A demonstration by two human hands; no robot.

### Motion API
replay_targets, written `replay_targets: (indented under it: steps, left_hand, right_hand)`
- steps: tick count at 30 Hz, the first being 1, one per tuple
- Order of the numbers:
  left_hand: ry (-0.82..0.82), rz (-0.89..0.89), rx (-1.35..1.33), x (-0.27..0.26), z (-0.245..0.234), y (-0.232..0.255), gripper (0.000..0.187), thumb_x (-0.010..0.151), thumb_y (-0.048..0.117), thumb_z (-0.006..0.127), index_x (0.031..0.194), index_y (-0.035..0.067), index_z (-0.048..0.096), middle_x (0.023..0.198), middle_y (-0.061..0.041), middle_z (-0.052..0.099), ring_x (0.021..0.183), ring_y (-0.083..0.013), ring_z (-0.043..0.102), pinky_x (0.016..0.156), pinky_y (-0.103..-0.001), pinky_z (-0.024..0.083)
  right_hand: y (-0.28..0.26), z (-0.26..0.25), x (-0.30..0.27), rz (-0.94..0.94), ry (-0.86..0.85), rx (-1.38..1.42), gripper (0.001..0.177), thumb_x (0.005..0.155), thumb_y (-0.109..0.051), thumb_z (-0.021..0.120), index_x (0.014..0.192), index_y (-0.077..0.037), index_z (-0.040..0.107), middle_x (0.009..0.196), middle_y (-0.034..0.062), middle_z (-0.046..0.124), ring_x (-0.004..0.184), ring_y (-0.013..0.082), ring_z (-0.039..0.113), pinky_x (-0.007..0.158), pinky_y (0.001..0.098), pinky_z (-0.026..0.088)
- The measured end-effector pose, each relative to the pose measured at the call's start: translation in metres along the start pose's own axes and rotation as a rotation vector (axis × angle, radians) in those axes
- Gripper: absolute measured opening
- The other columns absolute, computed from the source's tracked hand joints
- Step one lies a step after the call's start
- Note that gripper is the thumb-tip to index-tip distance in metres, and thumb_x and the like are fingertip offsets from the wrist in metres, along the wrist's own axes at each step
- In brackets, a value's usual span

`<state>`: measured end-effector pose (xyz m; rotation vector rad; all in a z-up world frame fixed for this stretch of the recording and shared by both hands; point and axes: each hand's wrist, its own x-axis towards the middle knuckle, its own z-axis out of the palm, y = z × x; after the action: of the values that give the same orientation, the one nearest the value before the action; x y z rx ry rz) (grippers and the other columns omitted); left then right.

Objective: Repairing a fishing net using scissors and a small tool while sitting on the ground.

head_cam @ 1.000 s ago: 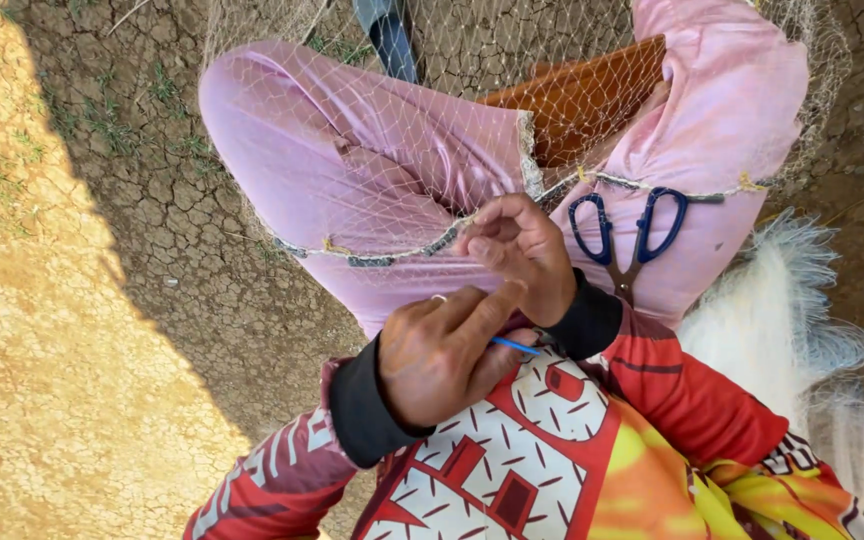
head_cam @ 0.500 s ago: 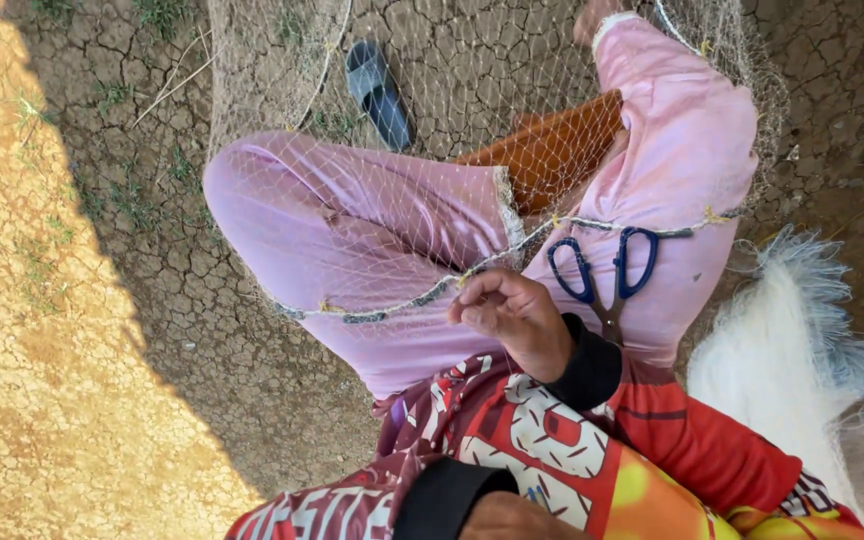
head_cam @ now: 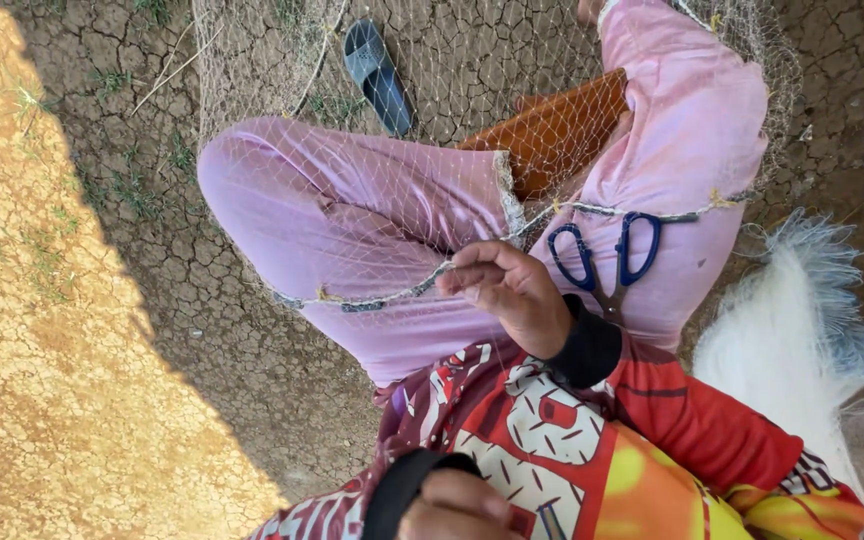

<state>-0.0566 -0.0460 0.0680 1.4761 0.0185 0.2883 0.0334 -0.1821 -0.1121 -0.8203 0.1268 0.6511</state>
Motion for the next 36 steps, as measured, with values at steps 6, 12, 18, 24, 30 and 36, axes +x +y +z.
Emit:
replay_targets:
  steps: [6, 12, 18, 24, 30, 36]
  left_hand:
    - [-0.326, -0.112, 0.283, 0.034, -0.043, -0.086, 0.023, 0.083, -0.006, 0.056, 0.102, -0.006, 0.068, 0.089, -0.014, 0.065, 0.068, -0.0199, 0.057, 0.061, -0.029, 0.049]
    - [-0.577, -0.388, 0.311, 0.018, -0.042, -0.123, 0.020, 0.087, -0.001, 0.061, 0.106, -0.001, 0.070, 0.094, -0.011, 0.068, 0.074, -0.0234, 0.062, 0.069, -0.031, 0.052]
    - [-0.574, 0.073, 0.246, 0.046, 0.011, -0.128, 0.012, 0.096, 0.009, 0.062, 0.103, 0.006, 0.071, 0.090, -0.015, 0.067, 0.078, -0.0366, 0.070, 0.067, -0.042, 0.058]
    - [-0.847, 0.091, 0.227, 0.079, 0.060, -0.101, 0.037, 0.088, 0.006, 0.068, 0.124, 0.002, 0.063, 0.135, -0.023, 0.062, 0.127, -0.0388, 0.063, 0.110, -0.045, 0.051]
    - [-1.259, -0.349, -0.062, 0.092, 0.024, -0.114, 0.049, 0.084, 0.022, 0.069, 0.129, 0.004, 0.058, 0.115, -0.016, 0.072, 0.098, -0.0327, 0.070, 0.087, -0.040, 0.055]
    - [-1.453, -0.581, -0.033, 0.099, -0.039, -0.098, 0.065, 0.073, 0.018, 0.068, 0.135, 0.003, 0.056, 0.106, -0.015, 0.073, 0.086, -0.0291, 0.070, 0.080, -0.041, 0.057]
  right_hand:
    - [-0.071, 0.015, -0.024, -0.330, 0.188, -1.097, 0.032, 0.096, -0.018, 0.059, 0.123, 0.000, 0.061, 0.120, 0.0144, 0.071, 0.102, 0.0261, 0.072, 0.093, 0.0352, 0.056]
    - [-0.079, -0.060, -0.091, -0.186, 0.254, -2.215, 0.054, 0.078, -0.043, 0.080, 0.123, -0.017, 0.068, 0.126, 0.0079, 0.054, 0.117, 0.0289, 0.050, 0.101, 0.0442, 0.042]
    - [-0.056, -0.099, -0.142, -0.123, 0.313, -2.226, 0.027, 0.078, -0.026, 0.070, 0.105, -0.023, 0.069, 0.129, 0.0021, 0.059, 0.117, 0.0293, 0.063, 0.088, 0.0402, 0.060]
    - [-0.142, -0.026, -0.157, 0.093, -0.141, -1.639, 0.036, 0.070, -0.021, 0.074, 0.105, -0.017, 0.071, 0.111, 0.0015, 0.070, 0.070, 0.0209, 0.071, 0.059, 0.0331, 0.058]
    - [-0.165, -0.017, -0.127, 0.265, -0.271, -1.360, 0.029, 0.074, -0.017, 0.074, 0.103, -0.017, 0.076, 0.123, -0.0011, 0.074, 0.084, 0.0134, 0.079, 0.066, 0.0284, 0.062]
    - [-0.159, -0.006, -0.046, 0.239, -0.592, -0.985, 0.043, 0.094, -0.045, 0.064, 0.111, -0.006, 0.070, 0.121, 0.0117, 0.075, 0.113, 0.0262, 0.073, 0.100, 0.0412, 0.056]
